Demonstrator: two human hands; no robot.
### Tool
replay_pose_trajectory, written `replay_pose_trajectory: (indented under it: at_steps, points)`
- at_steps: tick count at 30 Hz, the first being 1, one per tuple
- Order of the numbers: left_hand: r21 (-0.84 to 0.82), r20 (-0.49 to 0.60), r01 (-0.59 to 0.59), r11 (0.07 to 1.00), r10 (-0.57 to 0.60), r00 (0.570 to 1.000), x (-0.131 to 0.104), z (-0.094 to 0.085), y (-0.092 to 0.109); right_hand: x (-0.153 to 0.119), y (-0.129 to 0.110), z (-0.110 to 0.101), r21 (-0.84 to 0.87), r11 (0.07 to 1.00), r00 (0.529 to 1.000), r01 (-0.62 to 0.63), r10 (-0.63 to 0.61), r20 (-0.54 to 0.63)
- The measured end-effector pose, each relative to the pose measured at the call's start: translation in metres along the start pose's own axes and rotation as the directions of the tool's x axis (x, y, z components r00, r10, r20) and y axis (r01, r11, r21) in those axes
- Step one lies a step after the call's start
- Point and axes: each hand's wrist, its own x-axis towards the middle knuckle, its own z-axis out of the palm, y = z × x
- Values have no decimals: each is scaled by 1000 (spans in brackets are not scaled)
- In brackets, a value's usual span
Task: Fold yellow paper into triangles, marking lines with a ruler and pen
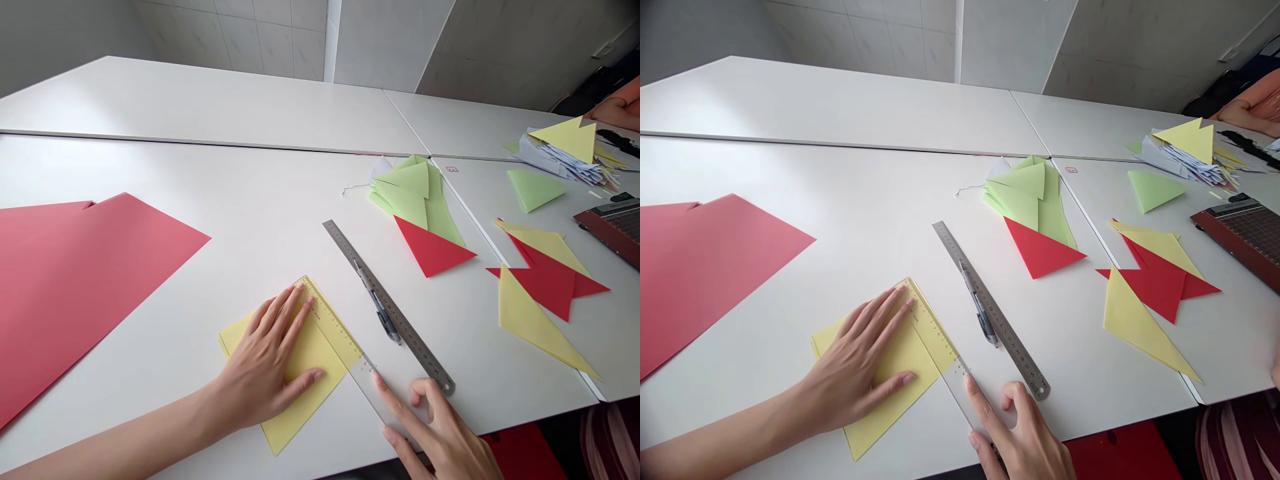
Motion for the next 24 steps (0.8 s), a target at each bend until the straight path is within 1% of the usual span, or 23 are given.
replay_pose_trajectory:
  at_steps: [14,24]
  points:
    - [30,14,-12,999,12,1000,1,-1,-1,0,0,1,-19,1000,1000,-4,3,-3]
    - [28,10,-12,1000,12,1000,1,0,-1,1,-1,1,-2,1000,1000,1,-1,-20]
